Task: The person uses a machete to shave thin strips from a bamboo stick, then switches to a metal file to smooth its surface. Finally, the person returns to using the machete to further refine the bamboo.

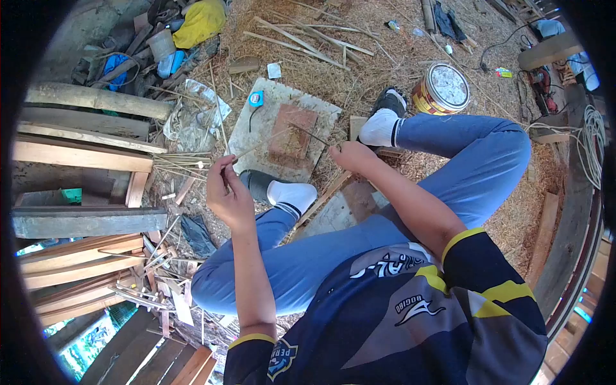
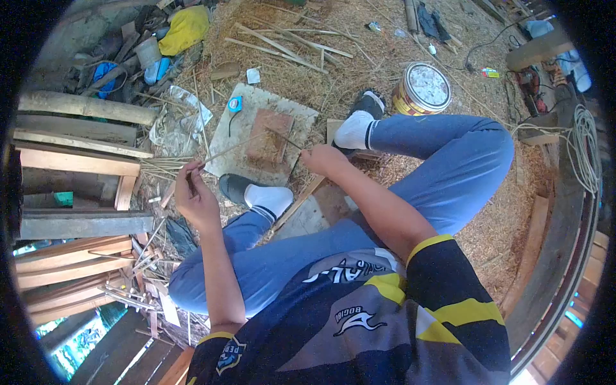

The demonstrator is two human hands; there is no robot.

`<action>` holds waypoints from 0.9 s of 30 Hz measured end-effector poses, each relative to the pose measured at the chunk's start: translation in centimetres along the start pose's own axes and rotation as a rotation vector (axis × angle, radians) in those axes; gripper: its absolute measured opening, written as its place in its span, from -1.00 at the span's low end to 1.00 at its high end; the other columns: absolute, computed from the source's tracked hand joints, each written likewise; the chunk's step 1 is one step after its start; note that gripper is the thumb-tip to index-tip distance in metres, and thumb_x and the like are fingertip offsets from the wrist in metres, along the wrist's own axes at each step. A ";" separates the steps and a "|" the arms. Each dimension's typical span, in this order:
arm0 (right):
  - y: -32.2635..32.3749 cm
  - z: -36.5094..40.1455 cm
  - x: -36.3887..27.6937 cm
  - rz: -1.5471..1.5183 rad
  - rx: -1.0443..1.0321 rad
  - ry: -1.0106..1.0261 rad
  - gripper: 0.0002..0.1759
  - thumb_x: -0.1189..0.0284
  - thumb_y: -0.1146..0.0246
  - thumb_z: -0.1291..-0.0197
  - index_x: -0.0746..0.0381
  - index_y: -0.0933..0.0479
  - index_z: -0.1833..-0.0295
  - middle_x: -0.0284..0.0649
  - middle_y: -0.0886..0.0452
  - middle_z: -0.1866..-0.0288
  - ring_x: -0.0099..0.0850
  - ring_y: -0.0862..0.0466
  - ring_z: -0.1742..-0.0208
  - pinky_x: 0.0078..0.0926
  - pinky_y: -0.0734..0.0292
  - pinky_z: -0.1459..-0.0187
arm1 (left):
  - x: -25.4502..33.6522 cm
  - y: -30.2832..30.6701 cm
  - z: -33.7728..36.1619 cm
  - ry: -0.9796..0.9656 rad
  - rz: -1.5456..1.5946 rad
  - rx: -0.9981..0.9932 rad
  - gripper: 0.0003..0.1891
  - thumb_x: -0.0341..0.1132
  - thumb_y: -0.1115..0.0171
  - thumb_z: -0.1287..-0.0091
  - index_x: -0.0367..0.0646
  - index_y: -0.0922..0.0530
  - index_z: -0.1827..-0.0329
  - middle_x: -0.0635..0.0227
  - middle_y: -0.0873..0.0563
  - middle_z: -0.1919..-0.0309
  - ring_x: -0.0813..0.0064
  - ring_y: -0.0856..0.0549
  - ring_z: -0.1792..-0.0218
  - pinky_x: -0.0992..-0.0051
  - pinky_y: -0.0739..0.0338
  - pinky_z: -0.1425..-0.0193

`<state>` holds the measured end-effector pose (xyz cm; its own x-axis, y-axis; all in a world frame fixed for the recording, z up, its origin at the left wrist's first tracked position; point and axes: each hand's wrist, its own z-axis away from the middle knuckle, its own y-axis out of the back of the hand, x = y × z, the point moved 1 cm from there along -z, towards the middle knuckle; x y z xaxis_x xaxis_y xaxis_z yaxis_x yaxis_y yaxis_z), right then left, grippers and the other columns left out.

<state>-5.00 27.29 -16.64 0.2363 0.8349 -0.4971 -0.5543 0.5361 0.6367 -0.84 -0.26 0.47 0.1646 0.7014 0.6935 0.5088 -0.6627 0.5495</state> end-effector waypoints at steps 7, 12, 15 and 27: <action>1.4 1.2 -0.5 -0.024 -0.094 -0.034 -0.21 -0.07 0.02 -0.59 0.53 -0.72 -0.10 0.38 -0.76 -0.03 0.22 -0.78 -0.14 0.12 -0.63 -0.28 | 0.0 -0.3 0.2 0.017 0.038 0.014 -0.83 -0.60 -0.19 -0.57 -0.33 -0.72 -0.08 0.17 -0.85 0.10 0.38 -0.85 0.10 0.47 -0.70 0.02; 3.1 1.9 -1.4 -0.064 -0.134 -0.006 -0.20 -0.17 -0.07 -0.53 0.48 -0.71 0.03 0.22 -0.81 0.18 0.12 -0.85 0.09 0.04 -0.69 -0.10 | -0.6 0.3 -0.3 0.070 0.156 0.080 -0.85 -0.57 -0.20 -0.60 -0.37 -0.70 -0.09 0.20 -0.84 0.12 0.44 -0.83 0.11 0.45 -0.71 -0.02; 2.7 1.2 -1.0 -0.302 0.087 -0.029 -0.22 -0.24 -0.21 -0.44 0.40 -0.70 0.13 0.11 -0.81 0.30 0.05 -0.85 0.24 -0.01 -0.71 0.05 | -0.4 2.2 -2.0 0.152 0.268 0.115 -0.85 -0.54 -0.20 -0.63 -0.40 -0.67 -0.12 0.23 -0.83 0.11 0.51 -0.81 0.08 0.47 -0.71 -0.07; 19.7 13.9 -9.2 -0.456 0.327 0.564 -0.54 0.16 -0.59 -0.15 0.33 -0.70 0.08 -0.12 -0.83 0.22 -0.34 -0.80 0.18 -0.29 -0.65 0.05 | 7.1 13.2 -9.7 0.101 0.701 0.348 -0.81 -0.31 -0.27 -0.67 -0.30 -0.63 -0.01 0.27 -0.76 0.10 0.50 -0.81 0.15 0.46 -0.84 -0.06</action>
<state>-7.01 31.92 8.65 -0.1048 0.3818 -0.9183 -0.2170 0.8923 0.3958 -1.10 -6.56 17.20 0.4760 0.1123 0.8722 0.5526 -0.8098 -0.1973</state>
